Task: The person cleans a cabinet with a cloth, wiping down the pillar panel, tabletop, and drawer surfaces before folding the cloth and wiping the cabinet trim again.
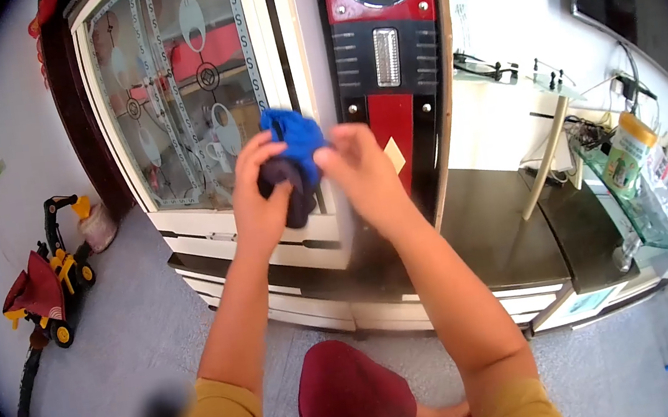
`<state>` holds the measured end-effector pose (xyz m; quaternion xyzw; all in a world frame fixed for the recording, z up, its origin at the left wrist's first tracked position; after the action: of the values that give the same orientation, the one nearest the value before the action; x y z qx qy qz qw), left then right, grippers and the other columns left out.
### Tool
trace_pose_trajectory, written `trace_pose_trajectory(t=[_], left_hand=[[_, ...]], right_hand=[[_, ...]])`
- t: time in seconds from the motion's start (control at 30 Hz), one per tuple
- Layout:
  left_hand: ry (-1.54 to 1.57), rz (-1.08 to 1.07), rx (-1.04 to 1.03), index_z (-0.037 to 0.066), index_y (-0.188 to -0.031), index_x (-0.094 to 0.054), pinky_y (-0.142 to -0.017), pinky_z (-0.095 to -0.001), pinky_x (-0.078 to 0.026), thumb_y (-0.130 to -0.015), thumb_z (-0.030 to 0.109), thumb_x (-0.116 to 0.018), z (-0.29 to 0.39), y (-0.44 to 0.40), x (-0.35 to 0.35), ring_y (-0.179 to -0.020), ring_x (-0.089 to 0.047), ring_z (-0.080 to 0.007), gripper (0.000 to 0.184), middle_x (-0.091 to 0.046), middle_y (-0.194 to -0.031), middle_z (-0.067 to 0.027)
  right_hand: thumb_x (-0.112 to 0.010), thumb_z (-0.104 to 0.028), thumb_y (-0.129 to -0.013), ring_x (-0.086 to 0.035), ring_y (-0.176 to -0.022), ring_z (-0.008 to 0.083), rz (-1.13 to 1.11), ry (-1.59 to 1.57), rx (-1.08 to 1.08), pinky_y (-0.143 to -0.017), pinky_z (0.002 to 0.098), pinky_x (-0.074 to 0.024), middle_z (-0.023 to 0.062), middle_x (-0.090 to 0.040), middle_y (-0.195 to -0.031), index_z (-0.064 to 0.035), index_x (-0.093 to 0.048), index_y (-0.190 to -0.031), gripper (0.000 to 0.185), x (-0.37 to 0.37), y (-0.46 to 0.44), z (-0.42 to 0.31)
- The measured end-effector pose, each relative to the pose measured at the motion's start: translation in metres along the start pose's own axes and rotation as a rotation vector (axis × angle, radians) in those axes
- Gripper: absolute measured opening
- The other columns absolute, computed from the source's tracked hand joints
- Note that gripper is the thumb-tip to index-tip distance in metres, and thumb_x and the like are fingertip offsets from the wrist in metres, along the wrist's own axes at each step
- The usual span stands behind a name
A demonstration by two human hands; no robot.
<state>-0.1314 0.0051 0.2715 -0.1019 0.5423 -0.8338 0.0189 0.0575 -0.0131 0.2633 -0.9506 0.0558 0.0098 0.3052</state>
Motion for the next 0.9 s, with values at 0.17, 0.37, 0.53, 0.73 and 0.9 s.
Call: trace_pose_trajectory(t=[0.17,0.37,0.53,0.73,0.9], left_hand=[[0.401,-0.082,0.138,0.008,-0.121,-0.065,-0.122,-0.0402,-0.037,-0.081,-0.019,-0.059,-0.002,0.053,-0.024,-0.146,-0.048,-0.0305,0.048,-0.05,-0.157,-0.0136],[1.252,0.066,0.65,0.01,-0.115,-0.065,-0.115,-0.0475,-0.049,-0.108,0.021,-0.059,-0.023,0.104,-0.043,-0.13,-0.06,-0.0331,0.015,-0.067,-0.135,-0.0122],[1.285,0.271,1.18,0.01,-0.124,-0.066,-0.116,-0.0552,-0.05,-0.111,0.031,-0.055,-0.042,0.134,-0.055,-0.134,-0.061,-0.0391,0.027,-0.069,-0.131,-0.0139],[1.107,-0.194,0.949,0.0,-0.157,-0.051,-0.122,-0.0502,-0.044,-0.107,0.024,-0.057,-0.057,0.153,-0.047,-0.143,-0.056,-0.0379,0.056,-0.059,-0.153,-0.0198],[1.035,-0.744,0.703,-0.003,-0.161,-0.046,-0.128,-0.043,-0.036,-0.097,-0.011,-0.052,-0.03,0.15,-0.031,-0.153,-0.048,-0.0282,0.065,-0.051,-0.164,-0.0192]], right_hand=[[-0.069,-0.027,-0.106,-0.064,-0.104,0.0123,-0.075,-0.027,-0.164,-0.086,0.0282,-0.0524,0.0037,-0.07,-0.112,-0.0035,-0.067,-0.127,0.031,0.015,0.036,-0.004],[-0.058,-0.023,-0.111,-0.059,-0.087,0.0078,0.16,-0.177,-0.255,-0.079,0.0245,-0.0495,-0.0018,-0.065,-0.096,-0.008,-0.068,-0.115,0.019,0.054,0.06,0.021],[-0.051,-0.029,-0.115,-0.059,-0.085,0.0068,0.233,0.001,-0.233,-0.074,0.0231,-0.0497,-0.0008,-0.065,-0.095,-0.0083,-0.066,-0.117,0.026,0.085,0.075,0.021],[-0.053,-0.03,-0.115,-0.063,-0.087,0.0109,0.205,0.031,-0.399,-0.08,0.0288,-0.0553,0.0024,-0.066,-0.097,-0.0061,-0.065,-0.121,0.027,0.094,0.09,-0.007],[-0.055,-0.027,-0.114,-0.067,-0.086,0.0109,0.212,-0.047,-0.338,-0.079,0.0286,-0.0574,0.0022,-0.07,-0.099,-0.0043,-0.065,-0.125,0.026,0.098,0.093,-0.004]])
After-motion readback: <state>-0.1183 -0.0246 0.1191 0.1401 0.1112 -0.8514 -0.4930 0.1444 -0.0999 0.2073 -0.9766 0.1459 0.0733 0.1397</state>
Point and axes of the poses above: each hand's wrist, its own y-axis away from the middle knuckle, its own x-axis out of the back of the hand, z = x × y, the point moved 6 cm from there along -y, towards the middle knuckle
